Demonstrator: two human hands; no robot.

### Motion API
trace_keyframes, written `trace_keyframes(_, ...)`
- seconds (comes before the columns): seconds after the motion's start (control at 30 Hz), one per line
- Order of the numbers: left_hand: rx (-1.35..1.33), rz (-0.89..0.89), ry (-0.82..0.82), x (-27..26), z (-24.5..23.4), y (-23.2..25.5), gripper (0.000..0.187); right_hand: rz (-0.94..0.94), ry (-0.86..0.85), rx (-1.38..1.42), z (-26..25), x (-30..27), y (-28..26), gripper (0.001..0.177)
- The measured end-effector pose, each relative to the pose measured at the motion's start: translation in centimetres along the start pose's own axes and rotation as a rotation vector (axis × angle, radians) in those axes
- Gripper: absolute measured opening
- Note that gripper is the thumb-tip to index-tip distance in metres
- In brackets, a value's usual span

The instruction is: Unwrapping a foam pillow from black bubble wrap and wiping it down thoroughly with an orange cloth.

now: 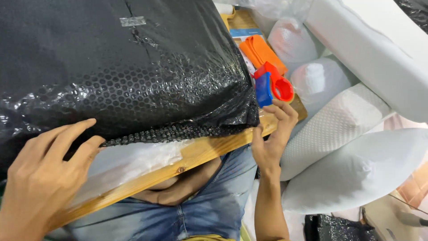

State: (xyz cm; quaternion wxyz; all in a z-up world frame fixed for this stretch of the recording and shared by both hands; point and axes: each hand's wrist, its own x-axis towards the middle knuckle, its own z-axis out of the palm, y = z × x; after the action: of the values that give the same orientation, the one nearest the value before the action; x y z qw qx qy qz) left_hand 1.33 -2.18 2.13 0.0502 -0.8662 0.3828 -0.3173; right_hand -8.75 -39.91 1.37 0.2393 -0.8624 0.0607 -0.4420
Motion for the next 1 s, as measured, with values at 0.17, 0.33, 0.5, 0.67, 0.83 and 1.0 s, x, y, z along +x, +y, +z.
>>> trace_keyframes(0.17,-0.12,-0.015,0.048,-0.1,0.6,-0.1,0.004,0.106,-0.255,0.162,1.0,-1.1,4.5,0.054)
trace_keyframes(0.33,-0.18,-0.037,0.05,-0.4,0.8,-0.4,0.002,-0.046,-0.172,0.037,3.7,-1.7,6.2,0.066)
trace_keyframes(0.5,-0.259,-0.074,0.064,-0.6,1.3,0.0,0.009,-0.111,0.138,-0.05,5.0,-2.2,6.3,0.034)
trace_keyframes(0.67,-0.287,-0.077,0.065,-0.7,1.6,-0.1,0.006,0.006,0.123,0.187,6.1,-1.8,4.9,0.013)
trace_keyframes(0.83,-0.263,-0.026,0.057,-0.3,0.8,-0.3,0.007,0.034,0.118,0.197,7.0,-2.1,4.0,0.032)
trace_keyframes(1.0,-0.199,-0.007,0.045,0.0,0.1,-0.3,0.007,0.071,0.007,0.295,6.7,-1.3,2.7,0.024)
